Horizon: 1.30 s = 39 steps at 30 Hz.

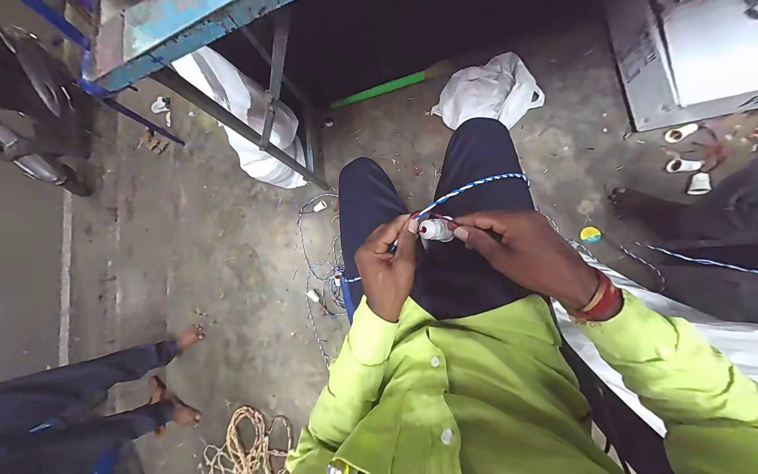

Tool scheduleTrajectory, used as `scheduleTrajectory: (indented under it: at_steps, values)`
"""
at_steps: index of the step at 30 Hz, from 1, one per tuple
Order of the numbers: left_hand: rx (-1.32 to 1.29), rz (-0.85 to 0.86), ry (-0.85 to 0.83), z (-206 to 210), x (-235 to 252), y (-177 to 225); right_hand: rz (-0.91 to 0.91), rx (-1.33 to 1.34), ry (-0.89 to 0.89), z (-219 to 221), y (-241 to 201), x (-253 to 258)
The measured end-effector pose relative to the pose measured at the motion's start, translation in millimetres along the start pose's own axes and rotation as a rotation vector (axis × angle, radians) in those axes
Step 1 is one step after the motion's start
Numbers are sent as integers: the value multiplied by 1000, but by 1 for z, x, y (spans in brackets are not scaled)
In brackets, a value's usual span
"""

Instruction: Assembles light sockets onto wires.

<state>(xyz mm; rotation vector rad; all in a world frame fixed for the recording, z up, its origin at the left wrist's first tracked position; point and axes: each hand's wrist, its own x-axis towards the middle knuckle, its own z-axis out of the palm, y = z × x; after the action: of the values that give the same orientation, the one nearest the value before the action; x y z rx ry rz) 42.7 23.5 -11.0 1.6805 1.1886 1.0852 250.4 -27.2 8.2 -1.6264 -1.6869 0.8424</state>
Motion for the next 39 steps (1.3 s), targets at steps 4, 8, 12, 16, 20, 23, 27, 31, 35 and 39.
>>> scheduleTrajectory:
  at_steps: [4,8,12,16,20,23,27,31,35,39]
  values:
    - [43,50,66,-2,3,-5,71,122,-102,-13,7,-2]
    - [65,64,77,-4,4,-7,111,230,-89,-18,8,-1]
    - [-46,-49,36,-7,5,-7,157,427,22,-8,10,1]
    - [-349,-258,15,-6,4,-5,302,766,-113,13,2,-1]
    - [-472,-370,13,2,2,3,546,1050,-239,39,-6,-3]
    - [-485,-394,15,3,0,8,546,1048,-121,57,-16,-1]
    - [-452,-380,6,-4,5,13,386,813,15,74,-19,4]
    - [-361,-267,-6,-4,-1,10,368,872,26,84,-11,10]
    - [-284,-135,-121,3,-2,2,216,852,180,83,-7,6]
    - [-238,-41,-311,-1,5,-8,283,910,208,84,-7,9]
